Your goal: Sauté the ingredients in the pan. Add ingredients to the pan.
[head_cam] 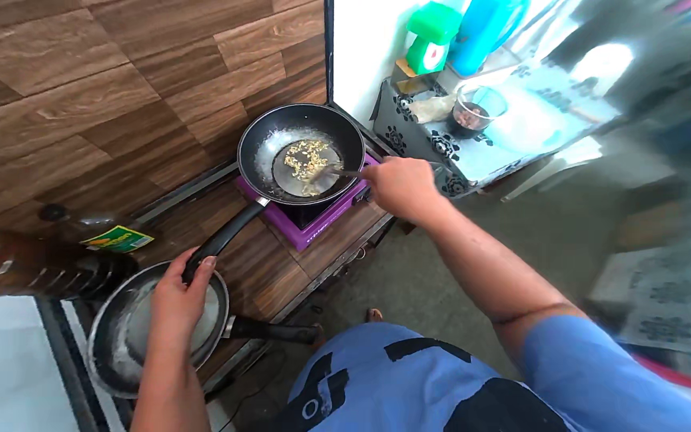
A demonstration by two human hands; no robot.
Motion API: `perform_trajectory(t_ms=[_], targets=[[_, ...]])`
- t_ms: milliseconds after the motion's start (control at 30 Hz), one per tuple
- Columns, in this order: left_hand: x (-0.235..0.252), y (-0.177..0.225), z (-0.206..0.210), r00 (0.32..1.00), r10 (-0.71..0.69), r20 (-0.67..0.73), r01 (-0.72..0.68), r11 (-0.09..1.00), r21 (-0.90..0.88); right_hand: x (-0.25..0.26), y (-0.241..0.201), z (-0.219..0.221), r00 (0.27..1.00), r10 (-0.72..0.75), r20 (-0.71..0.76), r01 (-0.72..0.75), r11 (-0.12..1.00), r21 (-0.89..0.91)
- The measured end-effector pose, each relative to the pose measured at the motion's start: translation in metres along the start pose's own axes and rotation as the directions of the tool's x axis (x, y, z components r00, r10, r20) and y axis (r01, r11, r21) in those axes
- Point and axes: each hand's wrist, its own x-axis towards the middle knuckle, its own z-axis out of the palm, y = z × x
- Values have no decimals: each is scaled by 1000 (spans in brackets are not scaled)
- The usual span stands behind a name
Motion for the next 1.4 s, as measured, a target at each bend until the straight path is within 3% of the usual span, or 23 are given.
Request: perform_trajectory(t_ms=[200, 300, 433, 600, 800, 900, 1133, 1400], targets=[[-1, 4, -1, 999, 39, 0, -39, 995, 91, 58, -13, 4, 990, 67, -121, -46, 984, 170], [-3, 9, -3, 999, 35, 30, -38, 991, 128, 81, -13, 17, 993, 57, -105, -35, 979, 199], [-3, 12, -6, 999, 35, 31, -39, 986, 162, 57, -10, 8, 999, 40, -30, -34, 983, 182], [-2, 13, -6, 999, 30, 22, -34, 986, 165, 12, 2, -2, 997, 22, -67, -13, 990, 137], [-3, 14, -5, 999, 32, 15, -34, 984, 176, 39, -10, 14, 997, 21, -69, -7, 980, 198], [-5, 13, -4, 999, 32, 12, -33, 984, 175, 53, -18, 23, 997, -55, -62, 67, 975, 211], [-12, 8, -1, 994, 93, -58, -89, 994, 65, 9, 2, 3, 995, 15, -95, 1, 986, 169], [-3, -5, 4, 990, 114, -84, -113, 993, 17, 31, -15, 22, 998, 25, -59, -15, 987, 160]])
